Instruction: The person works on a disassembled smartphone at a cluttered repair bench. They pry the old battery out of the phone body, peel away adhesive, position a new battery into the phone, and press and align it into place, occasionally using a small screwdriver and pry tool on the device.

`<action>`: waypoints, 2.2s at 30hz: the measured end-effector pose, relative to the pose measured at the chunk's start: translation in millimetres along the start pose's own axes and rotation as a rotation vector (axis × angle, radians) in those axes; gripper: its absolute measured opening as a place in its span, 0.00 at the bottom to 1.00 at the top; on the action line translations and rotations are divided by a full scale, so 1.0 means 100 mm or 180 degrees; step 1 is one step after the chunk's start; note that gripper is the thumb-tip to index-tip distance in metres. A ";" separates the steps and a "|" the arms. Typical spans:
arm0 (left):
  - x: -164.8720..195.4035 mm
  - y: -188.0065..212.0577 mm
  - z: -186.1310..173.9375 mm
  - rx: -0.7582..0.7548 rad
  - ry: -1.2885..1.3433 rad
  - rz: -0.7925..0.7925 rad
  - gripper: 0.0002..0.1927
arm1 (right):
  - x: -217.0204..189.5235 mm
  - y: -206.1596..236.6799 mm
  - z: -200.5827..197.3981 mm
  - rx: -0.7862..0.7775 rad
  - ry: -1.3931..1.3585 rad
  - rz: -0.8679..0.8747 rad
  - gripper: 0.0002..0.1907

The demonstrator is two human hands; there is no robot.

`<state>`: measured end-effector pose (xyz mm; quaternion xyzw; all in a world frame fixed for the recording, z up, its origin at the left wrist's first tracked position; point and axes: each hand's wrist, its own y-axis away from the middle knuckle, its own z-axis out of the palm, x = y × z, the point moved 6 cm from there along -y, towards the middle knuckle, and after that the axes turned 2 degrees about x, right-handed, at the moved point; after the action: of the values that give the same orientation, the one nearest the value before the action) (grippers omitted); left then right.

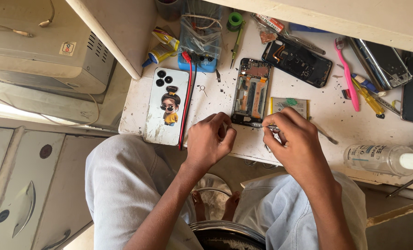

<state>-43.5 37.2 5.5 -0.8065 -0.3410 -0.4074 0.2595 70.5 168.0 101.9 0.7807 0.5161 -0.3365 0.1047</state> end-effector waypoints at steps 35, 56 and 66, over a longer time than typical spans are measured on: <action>-0.02 0.01 0.02 -0.0021 -0.0058 -0.0054 0.09 | -0.19 -0.04 -0.02 -0.0079 0.0458 -0.0257 0.09; -0.02 0.02 0.02 0.0014 -0.0013 0.0018 0.11 | -0.42 -0.37 0.10 -0.0976 0.0374 -0.0539 0.05; -0.01 0.03 0.00 0.0119 0.0083 0.0180 0.10 | -0.42 -0.47 0.10 -0.1013 0.0596 -0.1014 0.12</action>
<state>-41.8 35.3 4.1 -0.8054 -0.3222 -0.4040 0.2904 15.0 153.5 129.6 0.6908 0.6867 -0.1894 0.1238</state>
